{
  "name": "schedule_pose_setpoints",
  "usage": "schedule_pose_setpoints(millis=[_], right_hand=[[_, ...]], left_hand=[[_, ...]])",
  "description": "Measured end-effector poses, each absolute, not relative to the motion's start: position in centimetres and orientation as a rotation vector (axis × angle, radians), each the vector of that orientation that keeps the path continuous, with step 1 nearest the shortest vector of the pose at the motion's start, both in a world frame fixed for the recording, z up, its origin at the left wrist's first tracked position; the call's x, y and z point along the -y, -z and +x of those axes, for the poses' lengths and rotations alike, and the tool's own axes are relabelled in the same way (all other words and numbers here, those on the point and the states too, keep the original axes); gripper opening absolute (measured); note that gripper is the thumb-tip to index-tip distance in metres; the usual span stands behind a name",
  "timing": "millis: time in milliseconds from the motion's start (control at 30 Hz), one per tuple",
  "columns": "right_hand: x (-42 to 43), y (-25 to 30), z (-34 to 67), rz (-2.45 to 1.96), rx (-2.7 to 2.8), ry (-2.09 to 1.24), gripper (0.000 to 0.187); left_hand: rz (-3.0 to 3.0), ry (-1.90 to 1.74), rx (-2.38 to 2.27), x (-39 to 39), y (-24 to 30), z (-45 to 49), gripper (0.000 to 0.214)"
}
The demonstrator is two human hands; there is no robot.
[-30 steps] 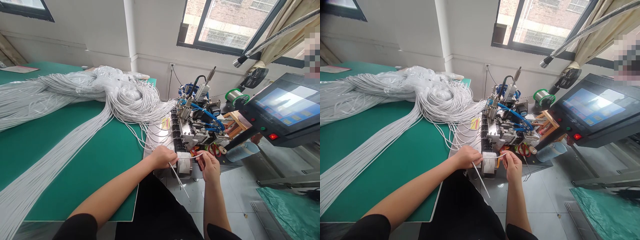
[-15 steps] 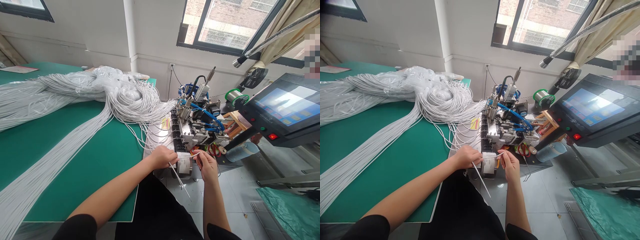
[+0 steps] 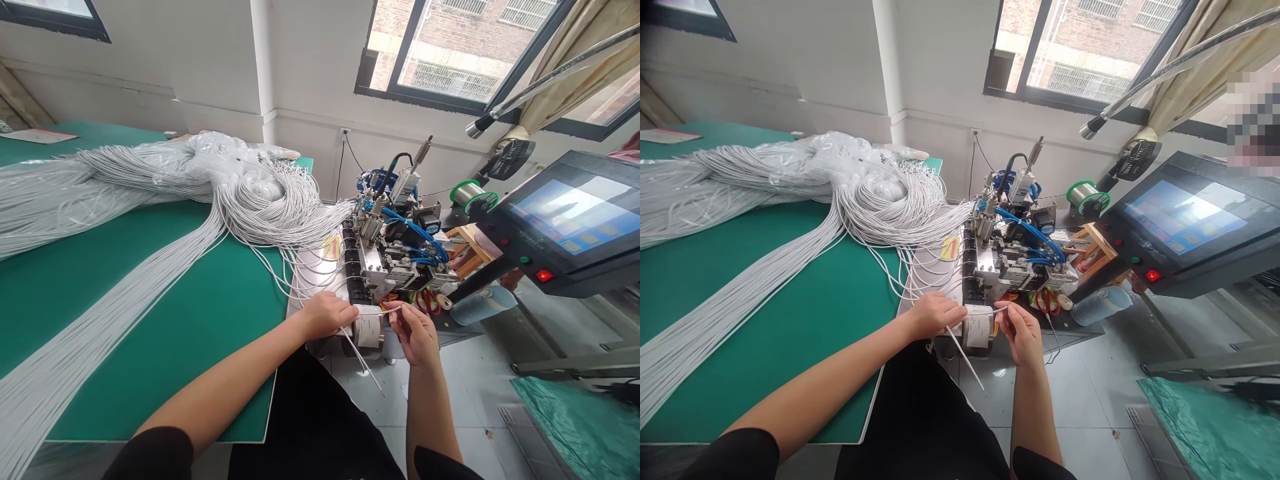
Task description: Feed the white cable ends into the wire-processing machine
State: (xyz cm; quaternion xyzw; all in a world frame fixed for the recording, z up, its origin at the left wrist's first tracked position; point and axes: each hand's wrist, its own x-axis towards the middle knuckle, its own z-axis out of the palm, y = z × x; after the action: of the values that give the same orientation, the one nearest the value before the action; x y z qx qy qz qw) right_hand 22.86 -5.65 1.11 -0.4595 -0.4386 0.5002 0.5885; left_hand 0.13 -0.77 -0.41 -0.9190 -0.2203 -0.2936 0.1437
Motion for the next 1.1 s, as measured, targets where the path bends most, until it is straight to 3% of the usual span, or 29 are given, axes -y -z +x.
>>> schedule_pose_setpoints(millis=[300,667,1100], right_hand=[[5.6,-0.8,23.1,-1.033,1.014,-1.213,0.028],[5.0,0.3,22.5,-1.065,0.967,-0.902,0.023],[4.7,-0.7,23.0,-0.928,1.002,-1.273,0.022]], left_hand=[[-2.571,0.898,0.743,0.4,0.4,0.3,0.021],[-2.572,0.813,0.702,0.4,0.8,0.2,0.022],[-2.508,0.877,0.87,0.1,0.5,0.2,0.027]])
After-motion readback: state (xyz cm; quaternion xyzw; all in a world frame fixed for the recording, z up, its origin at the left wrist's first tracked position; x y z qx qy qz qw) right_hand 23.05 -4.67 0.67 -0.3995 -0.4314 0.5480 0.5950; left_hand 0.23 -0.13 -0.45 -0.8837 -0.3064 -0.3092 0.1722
